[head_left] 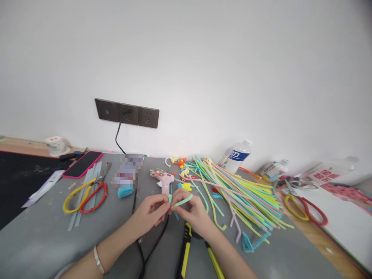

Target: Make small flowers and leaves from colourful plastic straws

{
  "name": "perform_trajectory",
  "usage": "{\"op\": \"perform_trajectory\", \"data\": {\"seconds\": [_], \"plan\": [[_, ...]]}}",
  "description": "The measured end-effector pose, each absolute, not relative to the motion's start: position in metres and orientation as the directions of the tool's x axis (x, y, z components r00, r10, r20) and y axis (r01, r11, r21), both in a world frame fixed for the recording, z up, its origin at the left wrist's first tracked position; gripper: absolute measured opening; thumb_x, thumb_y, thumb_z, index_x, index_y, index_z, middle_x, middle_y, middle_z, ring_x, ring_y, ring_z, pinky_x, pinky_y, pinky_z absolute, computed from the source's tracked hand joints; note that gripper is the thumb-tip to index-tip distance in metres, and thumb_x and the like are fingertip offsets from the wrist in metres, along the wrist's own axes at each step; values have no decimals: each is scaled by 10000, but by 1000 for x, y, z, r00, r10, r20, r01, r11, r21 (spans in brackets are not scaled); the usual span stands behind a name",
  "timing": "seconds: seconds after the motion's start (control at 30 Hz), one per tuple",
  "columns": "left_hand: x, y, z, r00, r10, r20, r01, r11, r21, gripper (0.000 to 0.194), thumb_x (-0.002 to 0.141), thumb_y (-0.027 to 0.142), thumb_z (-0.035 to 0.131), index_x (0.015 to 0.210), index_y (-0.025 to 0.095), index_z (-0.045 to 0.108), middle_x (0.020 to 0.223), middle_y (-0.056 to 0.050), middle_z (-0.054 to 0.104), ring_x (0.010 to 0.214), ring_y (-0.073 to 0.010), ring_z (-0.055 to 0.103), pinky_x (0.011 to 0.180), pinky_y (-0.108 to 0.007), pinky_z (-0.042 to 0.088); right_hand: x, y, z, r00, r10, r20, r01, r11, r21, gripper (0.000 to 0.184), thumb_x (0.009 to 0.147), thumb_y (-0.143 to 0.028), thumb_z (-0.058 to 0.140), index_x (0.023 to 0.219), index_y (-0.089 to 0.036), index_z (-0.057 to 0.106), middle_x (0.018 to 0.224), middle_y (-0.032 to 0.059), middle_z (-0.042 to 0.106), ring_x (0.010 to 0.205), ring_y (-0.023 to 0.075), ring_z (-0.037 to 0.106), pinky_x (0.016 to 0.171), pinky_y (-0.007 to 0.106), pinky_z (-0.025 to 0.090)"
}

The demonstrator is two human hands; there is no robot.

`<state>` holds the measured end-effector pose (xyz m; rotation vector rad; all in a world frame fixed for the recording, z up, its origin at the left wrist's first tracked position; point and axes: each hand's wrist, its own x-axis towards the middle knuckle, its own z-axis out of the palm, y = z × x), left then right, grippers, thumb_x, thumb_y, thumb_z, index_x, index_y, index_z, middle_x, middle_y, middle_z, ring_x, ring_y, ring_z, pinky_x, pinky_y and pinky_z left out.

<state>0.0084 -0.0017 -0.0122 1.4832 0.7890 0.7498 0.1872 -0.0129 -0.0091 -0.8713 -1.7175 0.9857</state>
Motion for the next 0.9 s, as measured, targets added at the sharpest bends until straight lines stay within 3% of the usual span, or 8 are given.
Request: {"op": "perform_trajectory", "data": {"seconds": [0.27, 0.47, 0.7, 0.9], "plan": [[6, -6, -8, 534, 831, 155, 241, -325, 914, 433, 987, 407, 318, 663, 179, 493, 597, 22, 493, 554, -125, 449, 550, -237, 309, 185, -17, -6, -355, 845, 399, 156, 475, -866, 95, 907, -255, 590, 858, -210, 657, 816, 40, 619, 776, 189, 591, 736, 315, 447], [7, -5, -7, 552, 812, 190, 269, -389, 881, 365, 951, 291, 368, 605, 186, 422, 556, 55, 368, 535, -113, 369, 534, -241, 241, 181, -20, -10, -352, 868, 351, 146, 421, -895, 133, 881, -272, 618, 779, -201, 573, 788, 15, 551, 737, 166, 520, 695, 280, 416], [5, -5, -6, 570, 791, 221, 280, -439, 854, 343, 925, 245, 400, 588, 187, 383, 549, 58, 304, 528, -107, 322, 519, -251, 193, 181, -22, -16, -313, 912, 267, 17, 286, -958, 177, 854, -329, 667, 935, -214, 559, 880, 21, 559, 820, 170, 542, 747, 272, 450], [3, -4, -5, 625, 771, 123, 316, -394, 863, 371, 932, 264, 371, 582, 201, 266, 535, 65, 218, 510, -103, 258, 503, -260, 160, 181, -18, -14, -335, 918, 213, -55, 207, -977, 201, 799, -347, 734, 828, -201, 598, 799, 0, 575, 750, 151, 539, 701, 258, 438]]}}
